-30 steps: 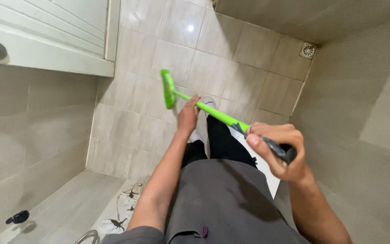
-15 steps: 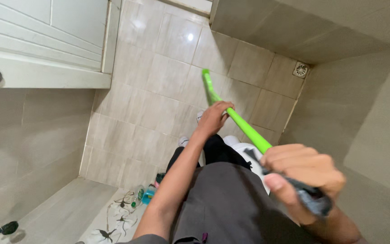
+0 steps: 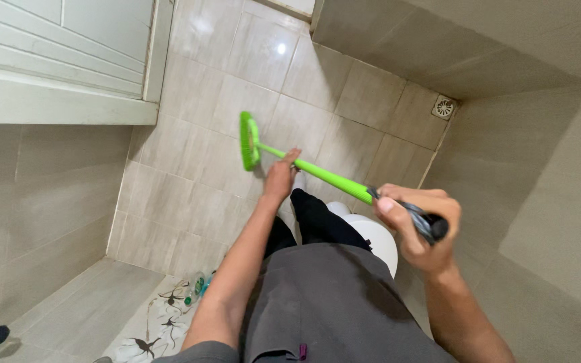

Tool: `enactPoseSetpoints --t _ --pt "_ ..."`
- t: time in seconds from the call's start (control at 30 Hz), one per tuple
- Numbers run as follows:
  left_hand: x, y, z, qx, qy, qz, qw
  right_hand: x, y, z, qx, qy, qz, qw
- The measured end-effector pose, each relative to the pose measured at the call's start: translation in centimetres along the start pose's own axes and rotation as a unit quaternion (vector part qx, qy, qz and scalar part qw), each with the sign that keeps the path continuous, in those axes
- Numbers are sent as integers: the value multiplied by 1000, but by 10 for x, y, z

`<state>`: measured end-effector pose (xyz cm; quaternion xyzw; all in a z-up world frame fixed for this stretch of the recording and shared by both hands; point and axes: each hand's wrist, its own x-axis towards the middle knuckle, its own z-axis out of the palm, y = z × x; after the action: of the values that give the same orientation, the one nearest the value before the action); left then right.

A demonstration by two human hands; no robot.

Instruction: The person mops the tiled floor of a bathroom using a green mop.

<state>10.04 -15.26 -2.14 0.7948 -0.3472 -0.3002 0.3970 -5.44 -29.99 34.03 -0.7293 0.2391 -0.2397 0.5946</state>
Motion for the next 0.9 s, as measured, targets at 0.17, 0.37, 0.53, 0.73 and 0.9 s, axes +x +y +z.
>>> enactPoseSetpoints --t 0.17,0.37,0.53,0.73,0.9 --pt "15 82 41 -68 -28 94 993 11 -56 1 -14 -102 -165 981" --pt "25 116 52 -52 -70 119 989 19 -86 8 -21 -131 -200 971" --pt "20 109 17 -14 -9 172 985 24 -73 -30 27 -10 -252 967" --pt "-5 29 -32 10 102 2 995 34 -8 -19 36 -60 -64 995" --pt "-3 -35 -23 65 152 -81 983 29 20 7 40 -121 59 990"
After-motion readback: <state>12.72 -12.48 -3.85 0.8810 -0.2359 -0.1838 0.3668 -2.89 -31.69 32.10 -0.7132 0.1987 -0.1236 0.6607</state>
